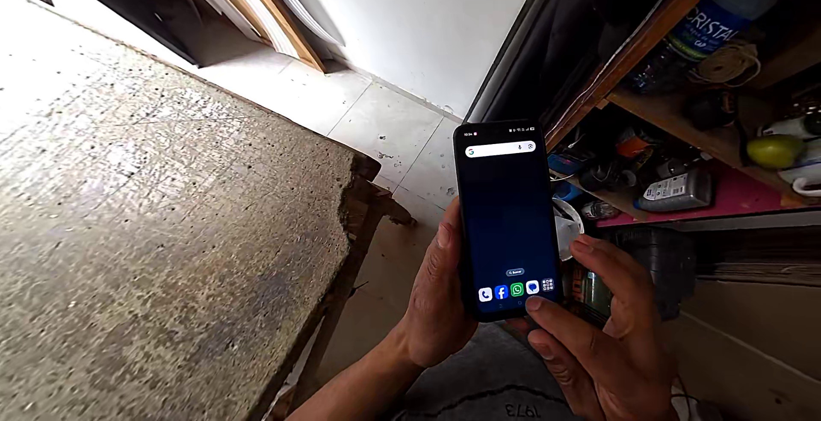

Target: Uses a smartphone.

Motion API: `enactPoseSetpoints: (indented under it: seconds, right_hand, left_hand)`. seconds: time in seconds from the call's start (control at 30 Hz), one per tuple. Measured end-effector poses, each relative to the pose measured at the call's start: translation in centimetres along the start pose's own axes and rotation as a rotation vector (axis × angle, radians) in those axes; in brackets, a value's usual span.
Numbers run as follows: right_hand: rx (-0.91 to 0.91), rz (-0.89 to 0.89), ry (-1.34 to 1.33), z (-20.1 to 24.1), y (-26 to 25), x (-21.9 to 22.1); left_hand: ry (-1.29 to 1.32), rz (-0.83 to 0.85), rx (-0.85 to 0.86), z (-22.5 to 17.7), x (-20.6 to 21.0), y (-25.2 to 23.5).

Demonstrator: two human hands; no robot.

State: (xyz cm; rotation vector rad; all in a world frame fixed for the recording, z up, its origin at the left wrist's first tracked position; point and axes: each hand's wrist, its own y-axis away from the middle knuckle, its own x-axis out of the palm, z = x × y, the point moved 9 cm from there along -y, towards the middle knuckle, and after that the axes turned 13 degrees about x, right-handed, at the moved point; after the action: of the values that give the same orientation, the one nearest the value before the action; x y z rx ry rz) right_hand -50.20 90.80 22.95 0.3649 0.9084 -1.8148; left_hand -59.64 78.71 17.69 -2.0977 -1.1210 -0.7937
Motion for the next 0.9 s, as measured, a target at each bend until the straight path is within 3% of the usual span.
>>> enactPoseSetpoints:
  seconds: [0.27,0.4,0.9]
  right_hand:
    - [-0.042,0.018,0.095,-1.0,-0.2,-0.8]
    - [0.061,-0.014,-0.059,-2.0,-0.9,-2.4]
    - [0.058,-0.059,-0.028,-2.3,-3.9,-1.9]
  left_hand:
    - [-0.049,0.002,-0.005,1.6,1.1,-0.3]
    - [0.031,0.007,-0.064,2.0,1.1,-0.2]
    - [-0.042,0.12,-0.03,0.6,1.5,-0.1]
